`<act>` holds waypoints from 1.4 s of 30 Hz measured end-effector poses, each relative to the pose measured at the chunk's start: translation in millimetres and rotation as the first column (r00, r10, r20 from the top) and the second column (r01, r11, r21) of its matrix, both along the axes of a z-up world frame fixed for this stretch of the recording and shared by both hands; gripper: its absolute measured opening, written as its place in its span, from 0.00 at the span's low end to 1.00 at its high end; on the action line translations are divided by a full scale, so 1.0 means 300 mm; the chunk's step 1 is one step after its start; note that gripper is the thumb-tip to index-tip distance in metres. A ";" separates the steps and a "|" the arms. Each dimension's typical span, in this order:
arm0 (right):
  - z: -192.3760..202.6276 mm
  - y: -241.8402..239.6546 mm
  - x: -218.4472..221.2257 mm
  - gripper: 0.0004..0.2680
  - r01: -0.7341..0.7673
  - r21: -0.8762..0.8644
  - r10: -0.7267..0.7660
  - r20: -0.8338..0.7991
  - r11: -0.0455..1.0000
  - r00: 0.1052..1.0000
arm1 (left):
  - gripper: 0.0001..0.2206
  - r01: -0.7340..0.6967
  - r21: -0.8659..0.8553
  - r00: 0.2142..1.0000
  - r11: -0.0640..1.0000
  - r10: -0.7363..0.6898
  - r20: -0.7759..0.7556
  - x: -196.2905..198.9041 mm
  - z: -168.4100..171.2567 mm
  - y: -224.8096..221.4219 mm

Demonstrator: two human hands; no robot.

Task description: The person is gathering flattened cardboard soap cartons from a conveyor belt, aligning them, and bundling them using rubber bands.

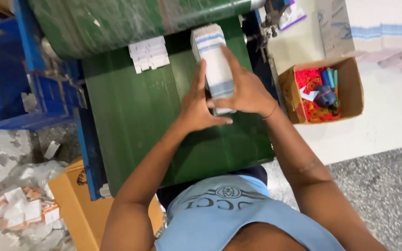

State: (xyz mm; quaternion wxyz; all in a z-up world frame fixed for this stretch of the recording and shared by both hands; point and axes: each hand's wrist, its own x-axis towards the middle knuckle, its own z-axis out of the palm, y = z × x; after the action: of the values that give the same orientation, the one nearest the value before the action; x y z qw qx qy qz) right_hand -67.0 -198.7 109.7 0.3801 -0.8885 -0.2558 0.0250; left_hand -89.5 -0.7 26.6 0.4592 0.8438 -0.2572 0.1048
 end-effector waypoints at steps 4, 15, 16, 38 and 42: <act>0.026 0.129 0.039 0.46 0.287 -0.361 -0.347 -0.114 0.887 0.931 | 0.75 0.031 -0.112 0.988 0.993 -0.048 -0.146 -0.017 -0.075 -0.005; -0.019 0.106 0.029 0.43 0.282 -0.324 -0.305 -0.020 0.903 0.952 | 0.62 0.081 -0.312 0.951 0.947 -0.167 -0.259 -0.034 -0.104 0.045; -0.018 0.110 0.025 0.43 0.278 -0.327 -0.300 -0.018 0.903 0.954 | 0.62 0.076 -0.315 0.953 0.946 -0.163 -0.257 -0.035 -0.100 0.050; -0.031 0.118 -0.033 0.39 0.261 -0.247 -0.259 0.042 0.933 0.965 | 0.54 0.048 -0.333 0.969 0.942 -0.124 -0.212 -0.101 -0.109 0.050; -0.029 0.118 -0.041 0.40 0.269 -0.269 -0.270 0.033 0.925 0.962 | 0.54 0.055 -0.321 0.977 0.946 -0.118 -0.180 -0.115 -0.095 0.054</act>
State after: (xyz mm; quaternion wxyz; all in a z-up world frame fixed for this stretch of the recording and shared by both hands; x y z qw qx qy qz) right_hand -79.3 -163.5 101.1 0.2552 -0.9588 -0.1247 0.0093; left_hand -124.0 15.6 -1.9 0.6148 0.7541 -0.2275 0.0400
